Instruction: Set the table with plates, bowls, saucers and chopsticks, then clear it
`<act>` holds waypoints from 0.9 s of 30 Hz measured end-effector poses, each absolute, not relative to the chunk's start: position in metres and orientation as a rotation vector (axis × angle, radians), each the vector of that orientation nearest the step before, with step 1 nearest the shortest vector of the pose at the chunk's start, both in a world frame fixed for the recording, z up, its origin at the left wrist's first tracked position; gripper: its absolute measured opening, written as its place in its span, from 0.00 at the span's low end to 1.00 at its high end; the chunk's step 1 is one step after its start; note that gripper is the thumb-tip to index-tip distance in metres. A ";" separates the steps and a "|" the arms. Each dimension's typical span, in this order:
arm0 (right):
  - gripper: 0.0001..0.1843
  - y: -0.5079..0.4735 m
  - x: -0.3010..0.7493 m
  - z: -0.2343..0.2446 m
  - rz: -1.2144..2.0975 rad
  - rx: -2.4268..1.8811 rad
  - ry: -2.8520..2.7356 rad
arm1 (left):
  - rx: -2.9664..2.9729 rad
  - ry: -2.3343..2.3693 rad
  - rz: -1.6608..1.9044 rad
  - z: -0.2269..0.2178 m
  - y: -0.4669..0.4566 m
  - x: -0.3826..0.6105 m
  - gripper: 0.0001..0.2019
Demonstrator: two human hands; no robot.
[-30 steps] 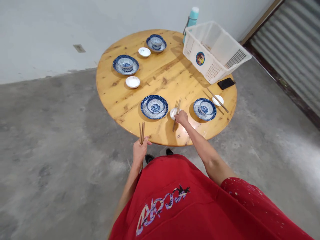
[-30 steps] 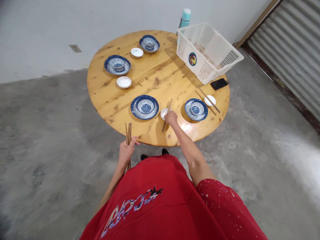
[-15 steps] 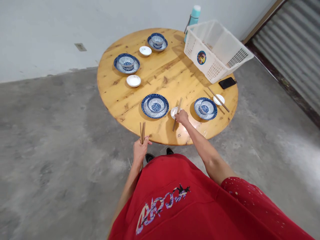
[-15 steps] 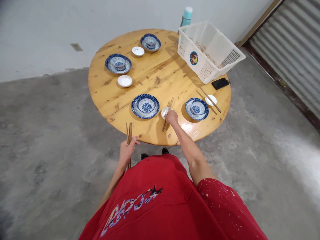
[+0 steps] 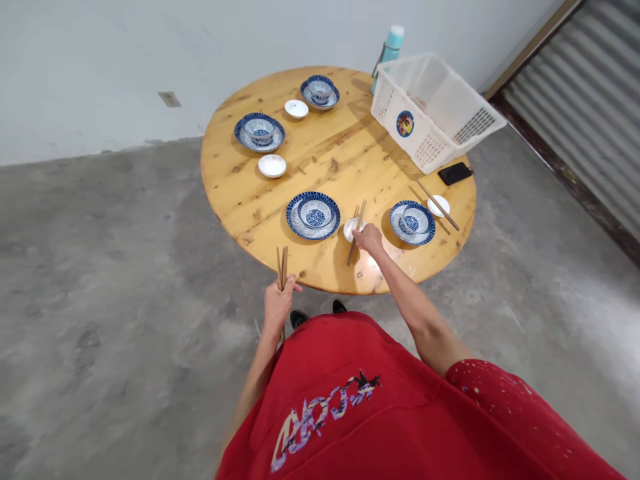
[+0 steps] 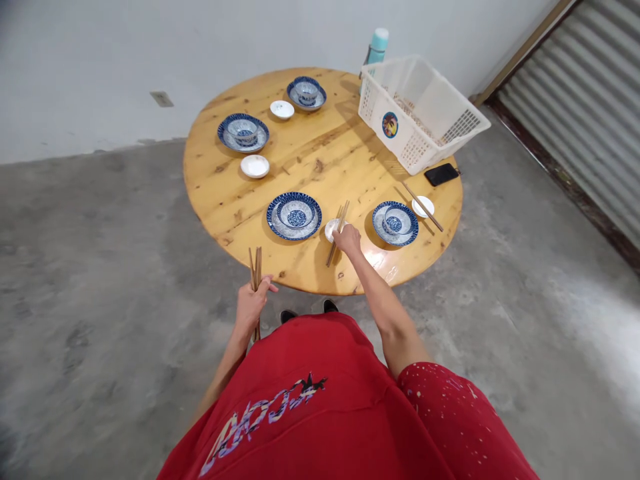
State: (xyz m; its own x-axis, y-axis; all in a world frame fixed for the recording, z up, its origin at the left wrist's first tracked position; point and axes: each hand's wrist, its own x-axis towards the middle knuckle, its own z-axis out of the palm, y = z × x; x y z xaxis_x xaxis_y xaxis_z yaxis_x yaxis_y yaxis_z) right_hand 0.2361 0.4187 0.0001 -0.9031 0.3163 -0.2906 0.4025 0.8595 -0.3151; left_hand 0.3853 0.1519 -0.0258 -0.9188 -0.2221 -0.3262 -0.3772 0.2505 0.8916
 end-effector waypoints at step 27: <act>0.18 0.188 0.340 0.039 -1.532 -0.516 1.886 | -0.602 1.345 2.895 0.027 0.058 0.367 0.23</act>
State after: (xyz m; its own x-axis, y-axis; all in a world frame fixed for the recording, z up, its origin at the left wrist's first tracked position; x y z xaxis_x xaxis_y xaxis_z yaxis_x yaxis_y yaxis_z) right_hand 0.3403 0.1881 0.0389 -0.7140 -0.6597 -0.2346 0.0942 0.2415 -0.9658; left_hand 0.3667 0.0577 0.0271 -0.9258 -0.2478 -0.2853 -0.0582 -0.6524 0.7556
